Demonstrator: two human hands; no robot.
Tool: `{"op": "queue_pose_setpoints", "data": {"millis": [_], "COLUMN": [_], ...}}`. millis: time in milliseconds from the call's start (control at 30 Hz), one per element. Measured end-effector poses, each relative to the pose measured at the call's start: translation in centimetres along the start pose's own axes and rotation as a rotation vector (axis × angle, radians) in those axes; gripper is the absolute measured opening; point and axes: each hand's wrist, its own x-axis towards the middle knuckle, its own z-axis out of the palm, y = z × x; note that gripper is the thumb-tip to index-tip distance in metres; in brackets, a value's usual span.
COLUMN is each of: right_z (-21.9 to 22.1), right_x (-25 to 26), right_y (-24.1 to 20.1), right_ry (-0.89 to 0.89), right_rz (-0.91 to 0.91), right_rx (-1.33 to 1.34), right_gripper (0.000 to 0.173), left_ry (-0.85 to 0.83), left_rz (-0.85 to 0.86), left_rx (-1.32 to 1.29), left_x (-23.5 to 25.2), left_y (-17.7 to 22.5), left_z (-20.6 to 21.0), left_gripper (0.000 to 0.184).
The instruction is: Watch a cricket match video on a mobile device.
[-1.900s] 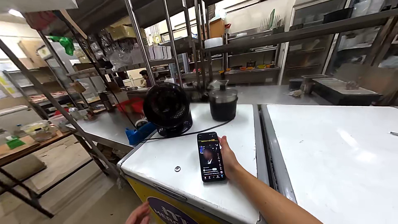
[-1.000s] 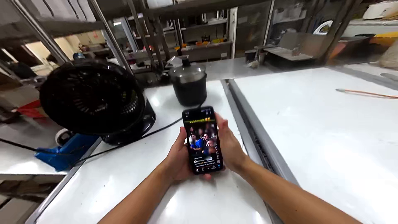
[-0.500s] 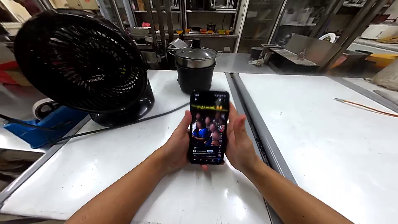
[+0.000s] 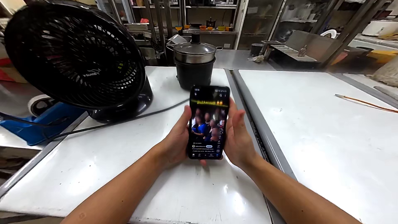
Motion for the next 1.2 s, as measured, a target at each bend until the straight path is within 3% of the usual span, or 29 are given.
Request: {"op": "queue_pose_setpoints", "data": {"millis": [667, 1200], "right_z": [0.16, 0.19], "right_x": [-0.15, -0.18], "right_y": [-0.09, 0.02], "right_ry": [0.02, 0.02], "right_rz": [0.034, -0.008], "right_rx": [0.012, 0.007], "right_gripper": [0.086, 0.091], "left_ry": [0.014, 0.007], "left_rz": [-0.007, 0.005], "left_rx": [-0.012, 0.006], "left_x": [-0.09, -0.12], "left_y": [0.01, -0.06], "left_z": [0.12, 0.03], "left_gripper": [0.085, 0.087]}}
